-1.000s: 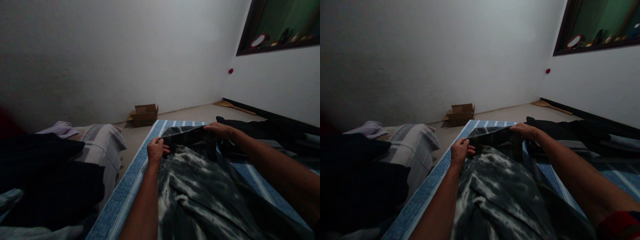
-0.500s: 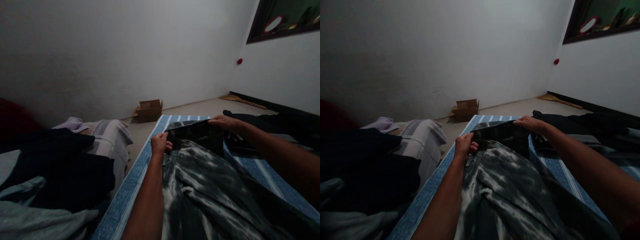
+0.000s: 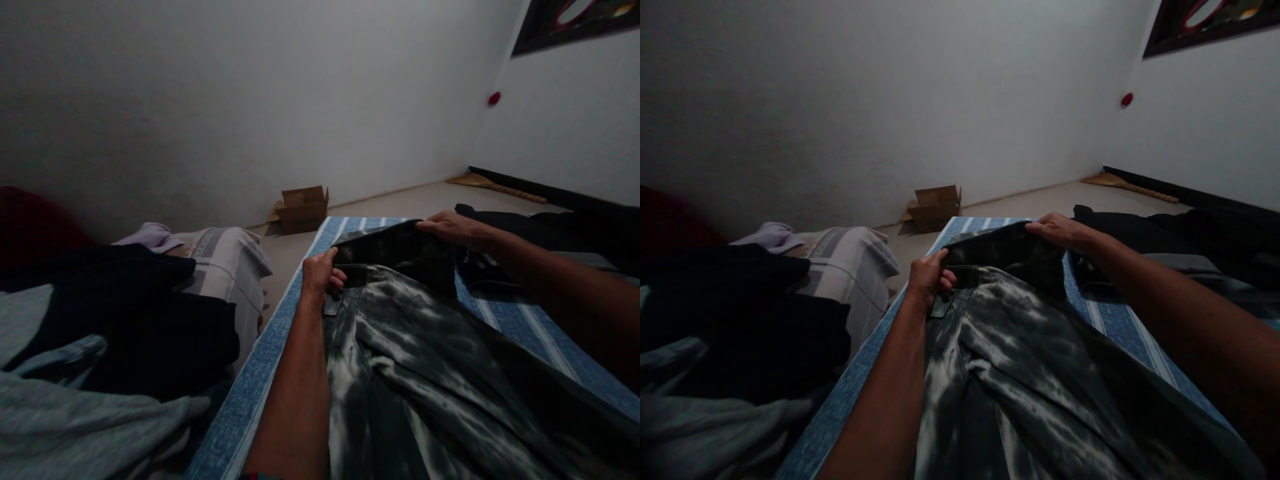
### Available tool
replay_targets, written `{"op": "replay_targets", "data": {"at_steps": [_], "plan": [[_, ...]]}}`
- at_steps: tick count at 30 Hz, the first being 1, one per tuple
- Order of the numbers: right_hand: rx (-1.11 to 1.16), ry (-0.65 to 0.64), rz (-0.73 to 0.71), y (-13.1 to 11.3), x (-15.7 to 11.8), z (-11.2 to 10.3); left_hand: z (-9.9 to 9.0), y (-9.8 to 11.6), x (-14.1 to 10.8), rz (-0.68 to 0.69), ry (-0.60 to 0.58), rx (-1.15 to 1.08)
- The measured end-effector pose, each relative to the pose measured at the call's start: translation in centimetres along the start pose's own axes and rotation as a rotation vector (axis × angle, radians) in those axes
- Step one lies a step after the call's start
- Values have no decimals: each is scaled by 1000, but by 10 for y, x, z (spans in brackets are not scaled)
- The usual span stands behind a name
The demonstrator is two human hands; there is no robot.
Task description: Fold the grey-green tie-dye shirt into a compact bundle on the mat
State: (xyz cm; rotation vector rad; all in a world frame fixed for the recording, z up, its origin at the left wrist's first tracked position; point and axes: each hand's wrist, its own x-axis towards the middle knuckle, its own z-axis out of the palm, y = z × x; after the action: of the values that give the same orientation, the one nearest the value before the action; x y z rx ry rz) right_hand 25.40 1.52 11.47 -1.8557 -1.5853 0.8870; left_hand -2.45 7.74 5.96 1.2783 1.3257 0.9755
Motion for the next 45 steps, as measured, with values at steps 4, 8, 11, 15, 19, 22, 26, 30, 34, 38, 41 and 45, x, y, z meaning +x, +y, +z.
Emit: {"op": "replay_targets", "data": {"at_steps": [4, 8, 11, 15, 19, 22, 26, 30, 34, 38, 41, 45], "plan": [[14, -6, 3, 1, -1, -2, -3, 1, 0, -5, -23, -33], [42, -27, 28, 2, -1, -3, -4, 1, 0, -3, -49, -72], [61, -32, 27, 6, 0, -4, -4, 0, 1, 10, -68, -87], [34, -10, -35, 19, 0, -5, -3, -4, 3, 26, -83, -71], [84, -5, -60, 33, -5, -6, -2, -7, 5, 62, -39, -11], [166, -48, -25, 39, -8, -5, -2, -8, 5, 69, -34, -19], [182, -15, -50, 37, -10, -3, -2, -7, 5, 73, -41, -45], [221, -40, 31, 29, -7, 0, -3, -7, 5, 86, -43, -77], [143, 0, 12, 33, -3, 2, -4, -7, 5, 91, -56, -110], [108, 14, -24, 41, 1, 2, -4, -8, 5, 105, -69, -121], [53, -56, -60, 35, 3, 0, -4, -10, 6, 122, -89, -124], [-156, -158, -142, -1, 7, 4, -5, -11, 6, 158, -106, -124]]}}
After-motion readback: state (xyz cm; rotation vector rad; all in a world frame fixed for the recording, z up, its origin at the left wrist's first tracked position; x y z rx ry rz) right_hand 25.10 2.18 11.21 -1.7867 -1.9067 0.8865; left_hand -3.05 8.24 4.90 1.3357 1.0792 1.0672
